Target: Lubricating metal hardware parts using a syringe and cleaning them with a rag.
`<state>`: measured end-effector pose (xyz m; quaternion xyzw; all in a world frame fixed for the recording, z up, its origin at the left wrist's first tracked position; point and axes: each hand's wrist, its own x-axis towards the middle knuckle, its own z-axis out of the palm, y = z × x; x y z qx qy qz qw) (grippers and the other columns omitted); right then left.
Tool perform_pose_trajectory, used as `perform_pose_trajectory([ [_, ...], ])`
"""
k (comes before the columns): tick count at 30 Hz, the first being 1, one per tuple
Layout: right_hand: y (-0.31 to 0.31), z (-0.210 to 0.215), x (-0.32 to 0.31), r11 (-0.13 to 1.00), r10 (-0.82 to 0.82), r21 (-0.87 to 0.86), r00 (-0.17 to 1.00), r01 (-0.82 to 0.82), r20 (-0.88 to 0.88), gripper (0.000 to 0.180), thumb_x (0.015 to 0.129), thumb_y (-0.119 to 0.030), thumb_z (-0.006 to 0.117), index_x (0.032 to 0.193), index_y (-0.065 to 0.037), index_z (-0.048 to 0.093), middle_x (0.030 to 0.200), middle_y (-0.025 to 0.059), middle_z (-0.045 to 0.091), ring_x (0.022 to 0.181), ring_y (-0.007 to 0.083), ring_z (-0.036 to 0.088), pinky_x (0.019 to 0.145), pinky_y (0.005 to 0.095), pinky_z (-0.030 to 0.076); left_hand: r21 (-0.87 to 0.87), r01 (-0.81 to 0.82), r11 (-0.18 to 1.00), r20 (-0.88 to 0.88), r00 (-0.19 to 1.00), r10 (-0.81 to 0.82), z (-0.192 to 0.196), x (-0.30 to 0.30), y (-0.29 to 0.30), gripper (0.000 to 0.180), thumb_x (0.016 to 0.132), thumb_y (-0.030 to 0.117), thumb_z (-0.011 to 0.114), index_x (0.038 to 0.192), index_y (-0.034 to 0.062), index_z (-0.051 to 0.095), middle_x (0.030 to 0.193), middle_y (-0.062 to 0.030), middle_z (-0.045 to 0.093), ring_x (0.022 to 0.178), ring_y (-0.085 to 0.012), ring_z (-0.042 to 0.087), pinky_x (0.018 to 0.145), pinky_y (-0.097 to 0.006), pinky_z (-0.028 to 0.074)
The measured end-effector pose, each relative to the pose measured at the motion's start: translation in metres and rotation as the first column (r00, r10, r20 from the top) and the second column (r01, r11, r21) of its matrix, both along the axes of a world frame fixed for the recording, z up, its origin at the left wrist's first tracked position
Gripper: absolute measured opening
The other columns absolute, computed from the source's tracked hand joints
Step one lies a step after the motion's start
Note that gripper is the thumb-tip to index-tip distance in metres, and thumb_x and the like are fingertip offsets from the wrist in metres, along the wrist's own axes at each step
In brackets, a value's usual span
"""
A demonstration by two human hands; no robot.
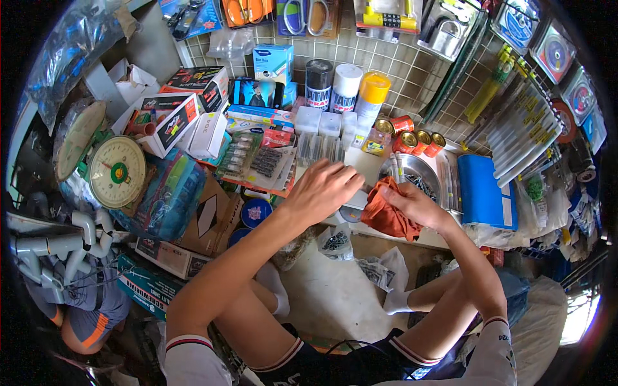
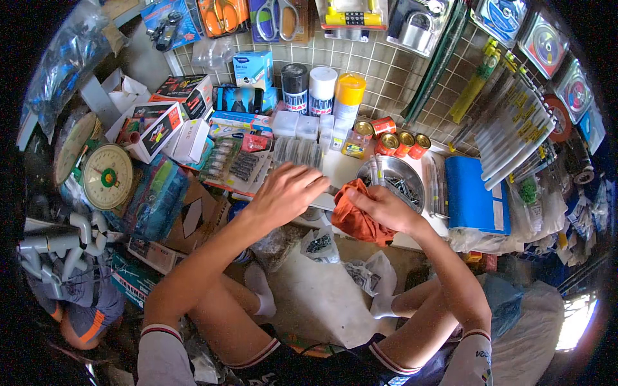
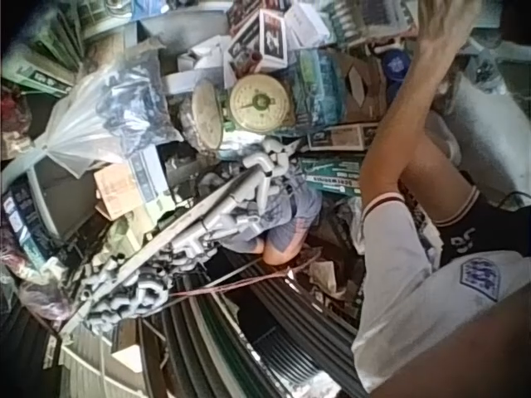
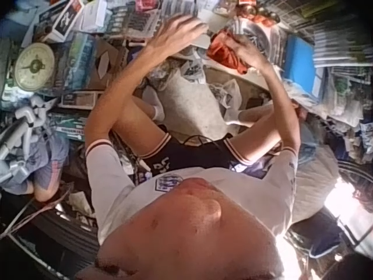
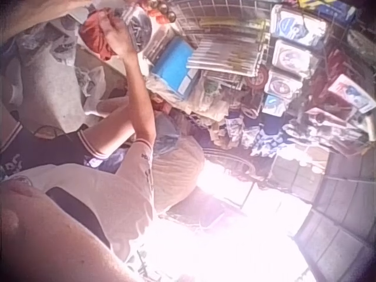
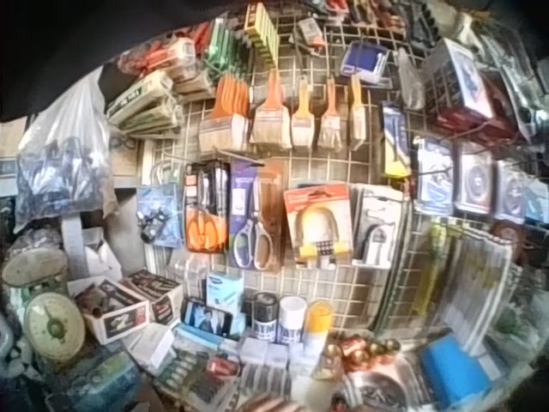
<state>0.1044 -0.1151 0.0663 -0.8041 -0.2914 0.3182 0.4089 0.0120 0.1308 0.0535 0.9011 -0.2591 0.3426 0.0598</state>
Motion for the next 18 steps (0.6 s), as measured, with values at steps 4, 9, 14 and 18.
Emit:
perform_pose_trajectory([
  [4,0.007,0.006,-0.027,0.986,0.111,0.043,0.832,-0.159,0.543,0.045,0.101,-0.048,0.06,0.107,-0.004,0.067,0.077,0.0147,0.07,0.074,0.0301,0.07,0.07,0.0374,0.053,-0.136,-0.04,0.99,-0.36,0.933,-0.012,-0.005,-0.004,-0.006,0.012,0.085,0.011,0.066,0.092,0.0043,0.059,0.09,-0.0139,0.067,0.084,-0.0357,0.068,0.076,-0.047,0.055],
  [9,0.0,0.01,-0.03,0.936,0.353,-0.288,0.568,-0.204,0.744,0.034,0.098,-0.037,0.063,0.118,-0.009,0.063,0.09,0.0151,0.072,0.083,0.0365,0.071,0.074,0.0474,0.056,-0.234,-0.025,0.972,-0.731,0.664,-0.159,-0.002,-0.009,-0.009,0.027,0.095,0.026,0.064,0.088,0.0011,0.057,0.088,-0.023,0.068,0.086,-0.0476,0.065,0.077,-0.054,0.051],
  [14,0.001,0.018,-0.029,0.973,0.232,-0.103,0.849,-0.208,0.476,0.04,0.103,-0.043,0.055,0.121,-0.007,0.063,0.089,0.0217,0.069,0.082,0.0393,0.067,0.078,0.0491,0.052,-0.221,0.073,0.973,-0.473,0.864,-0.173,0.012,-0.004,-0.01,0.031,0.098,0.031,0.063,0.086,0.0029,0.059,0.079,-0.0148,0.065,0.077,-0.0386,0.065,0.069,-0.049,0.049],
  [18,-0.003,0.023,-0.023,0.975,0.204,-0.117,0.969,-0.189,0.139,0.048,0.107,-0.045,0.05,0.115,0.0,0.064,0.083,0.0166,0.068,0.077,0.0244,0.066,0.078,0.0386,0.053,-0.171,0.118,0.978,-0.436,0.881,-0.183,0.014,-0.004,-0.008,0.026,0.093,0.027,0.068,0.086,0.0047,0.059,0.079,-0.0118,0.064,0.077,-0.035,0.066,0.068,-0.047,0.05],
])
